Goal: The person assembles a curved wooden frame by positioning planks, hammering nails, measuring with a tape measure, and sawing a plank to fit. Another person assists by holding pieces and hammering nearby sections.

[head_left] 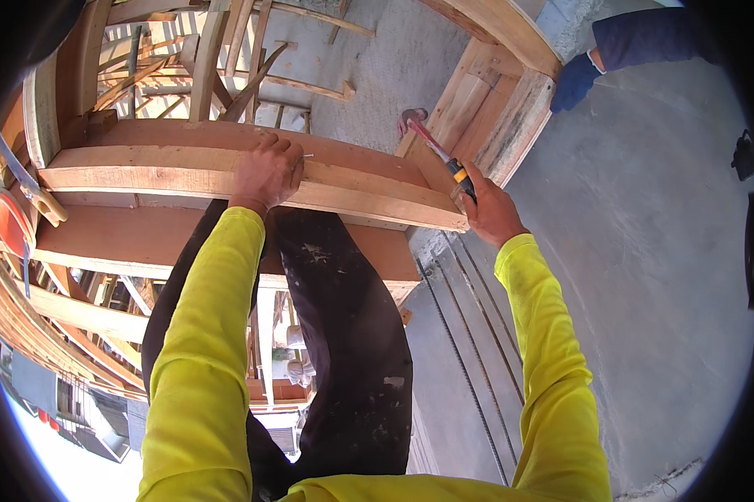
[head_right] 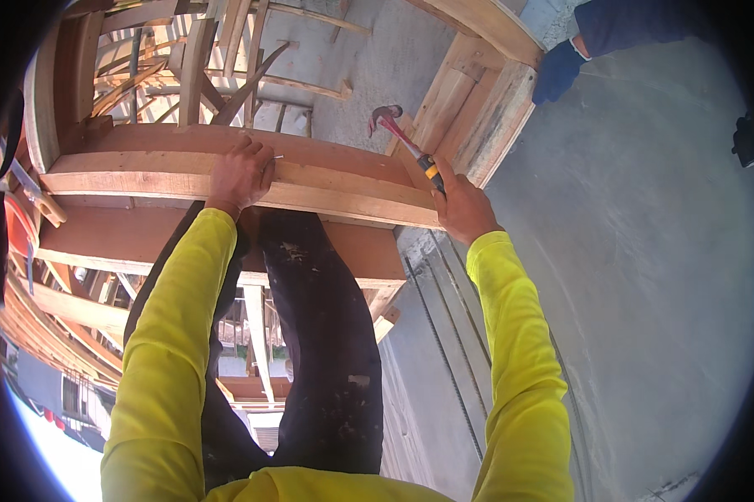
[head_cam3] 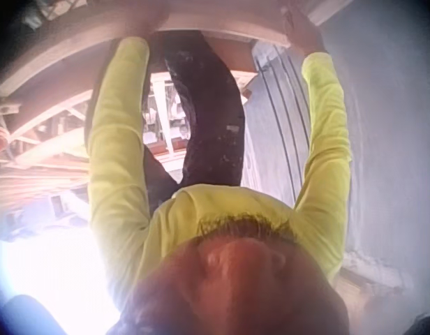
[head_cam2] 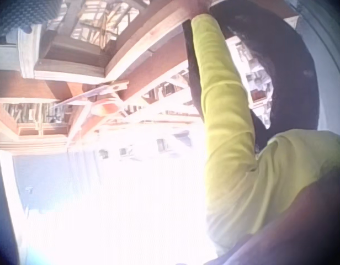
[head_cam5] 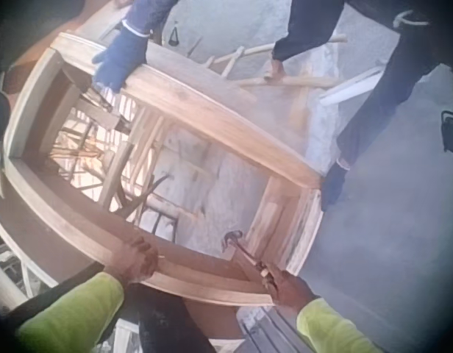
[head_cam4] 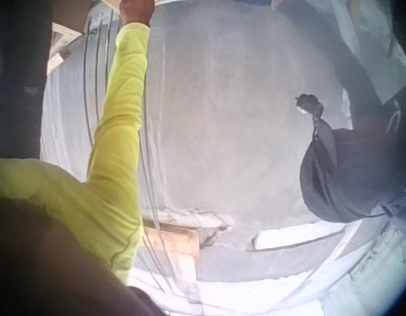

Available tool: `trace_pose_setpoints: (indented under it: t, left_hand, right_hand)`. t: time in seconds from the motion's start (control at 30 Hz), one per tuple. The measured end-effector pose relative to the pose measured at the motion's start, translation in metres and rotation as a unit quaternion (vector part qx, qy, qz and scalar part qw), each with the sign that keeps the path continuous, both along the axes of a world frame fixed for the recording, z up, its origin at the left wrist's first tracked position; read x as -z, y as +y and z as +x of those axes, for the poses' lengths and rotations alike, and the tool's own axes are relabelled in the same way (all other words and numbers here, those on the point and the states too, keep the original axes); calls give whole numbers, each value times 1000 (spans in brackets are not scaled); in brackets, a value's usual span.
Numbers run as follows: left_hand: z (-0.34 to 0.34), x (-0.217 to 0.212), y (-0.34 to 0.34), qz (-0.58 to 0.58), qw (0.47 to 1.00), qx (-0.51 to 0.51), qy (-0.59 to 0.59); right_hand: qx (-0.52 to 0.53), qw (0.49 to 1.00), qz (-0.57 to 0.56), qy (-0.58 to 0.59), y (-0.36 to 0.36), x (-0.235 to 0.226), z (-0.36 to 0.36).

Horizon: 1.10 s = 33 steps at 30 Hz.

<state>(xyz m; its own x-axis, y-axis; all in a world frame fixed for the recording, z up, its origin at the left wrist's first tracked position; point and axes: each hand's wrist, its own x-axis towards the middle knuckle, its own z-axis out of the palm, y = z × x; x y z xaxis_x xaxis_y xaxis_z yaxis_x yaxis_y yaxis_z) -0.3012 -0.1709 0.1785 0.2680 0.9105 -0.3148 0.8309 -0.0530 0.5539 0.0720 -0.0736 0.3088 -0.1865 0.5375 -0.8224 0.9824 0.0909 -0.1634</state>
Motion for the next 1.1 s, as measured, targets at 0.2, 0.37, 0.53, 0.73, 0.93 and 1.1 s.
trace_pose_setpoints:
  t: [0.2, 0.37, 0.53, 0.73, 0.93, 1.1]
  left_hand:
    - [-3, 3, -2, 52, 997, -46, -28]
    - [-3, 9, -5, 54, 996, -56, -40]
    - [-3, 5, -9, 67, 994, -67, -52]
    - [-3, 1, -3, 83, 991, -95, -44]
    - [-2, 3, -7, 68, 991, -101, -48]
    - [-5, 4, -8, 57, 992, -92, -67]
  right_hand:
    - [-170, 984, -14, -56, 48, 25, -32]
    - [-301, 947, -6, -115, 92, 75, -26]
    - [-367, 902, -54, -220, 117, 121, -11]
    - [-360, 905, -34, -223, 111, 108, -25]
    - [-374, 912, -13, -169, 92, 93, -23]
    - [-411, 882, -60, -222, 94, 125, -18]
